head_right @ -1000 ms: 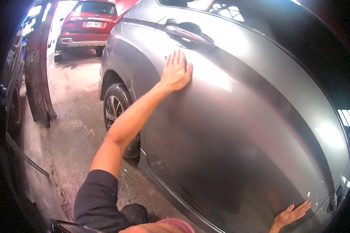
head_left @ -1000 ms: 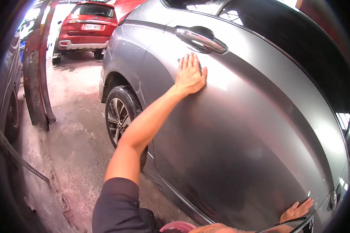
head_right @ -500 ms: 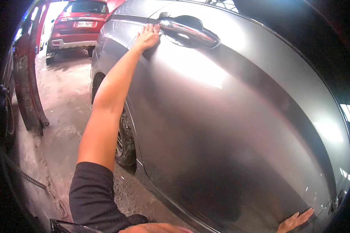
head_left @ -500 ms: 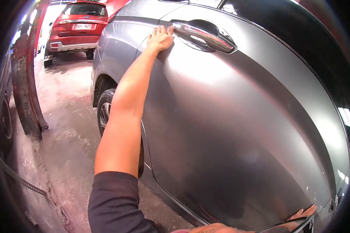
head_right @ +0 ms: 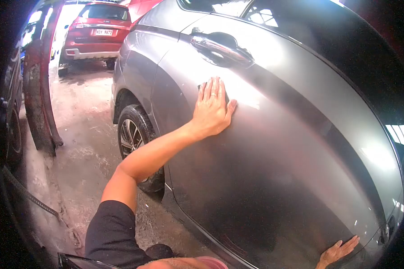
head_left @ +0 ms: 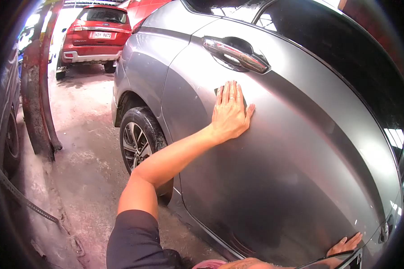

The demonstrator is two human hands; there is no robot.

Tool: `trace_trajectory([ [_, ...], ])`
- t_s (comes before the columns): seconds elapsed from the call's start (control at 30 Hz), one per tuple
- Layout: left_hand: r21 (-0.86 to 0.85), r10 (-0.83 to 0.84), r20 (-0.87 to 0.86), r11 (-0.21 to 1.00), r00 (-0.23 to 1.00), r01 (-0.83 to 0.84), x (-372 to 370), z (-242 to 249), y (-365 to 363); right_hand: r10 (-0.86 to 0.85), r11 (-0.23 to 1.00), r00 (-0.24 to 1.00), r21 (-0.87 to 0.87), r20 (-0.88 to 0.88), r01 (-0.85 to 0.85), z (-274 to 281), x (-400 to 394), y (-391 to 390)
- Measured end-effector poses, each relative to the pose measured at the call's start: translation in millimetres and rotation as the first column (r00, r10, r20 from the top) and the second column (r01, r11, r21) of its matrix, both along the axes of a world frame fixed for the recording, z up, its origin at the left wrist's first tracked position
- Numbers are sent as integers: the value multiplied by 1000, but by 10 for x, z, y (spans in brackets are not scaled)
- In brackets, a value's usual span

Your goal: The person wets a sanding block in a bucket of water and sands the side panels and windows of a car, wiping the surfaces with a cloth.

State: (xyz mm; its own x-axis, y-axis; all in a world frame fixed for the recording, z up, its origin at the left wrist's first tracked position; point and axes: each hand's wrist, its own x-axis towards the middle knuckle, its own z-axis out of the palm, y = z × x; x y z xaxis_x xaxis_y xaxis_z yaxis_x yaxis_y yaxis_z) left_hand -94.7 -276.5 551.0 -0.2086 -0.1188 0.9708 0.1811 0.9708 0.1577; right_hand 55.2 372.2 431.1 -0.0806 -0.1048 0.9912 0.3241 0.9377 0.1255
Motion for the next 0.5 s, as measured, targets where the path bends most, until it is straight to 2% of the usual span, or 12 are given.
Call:
trace_trajectory([
  [0.07, 12, 8, 27, 1000, 1000, -9, -46, 65, -161, 23, 1000, 999, 16, -27, -23, 12, 13, 4],
  [0.13, 180, 59, 178, 979, 982, -91, -107, 276, -609, 58, 998, 997, 27, -41, -57, 21, -42, 5],
  [0.2, 295, -82, 187, 955, 979, 23, -284, 488, -1064, 14, 1000, 999, 17, -40, -13, -6, -20, -2],
  [0.27, 312, 3, 253, 946, 967, -85, -277, 676, -1148, -22, 1000, 1000, 9, -20, 22, -2, 2, 7],
  [0.37, 357, -13, 316, 928, 949, -106, -336, 829, -1300, -46, 999, 999, -14, -8, 46, -9, 5, -21],
  [0.5, 456, -88, 299, 888, 950, -61, -404, 841, -1237, -14, 1000, 1000, -23, -28, 13, 7, -6, -56],
])
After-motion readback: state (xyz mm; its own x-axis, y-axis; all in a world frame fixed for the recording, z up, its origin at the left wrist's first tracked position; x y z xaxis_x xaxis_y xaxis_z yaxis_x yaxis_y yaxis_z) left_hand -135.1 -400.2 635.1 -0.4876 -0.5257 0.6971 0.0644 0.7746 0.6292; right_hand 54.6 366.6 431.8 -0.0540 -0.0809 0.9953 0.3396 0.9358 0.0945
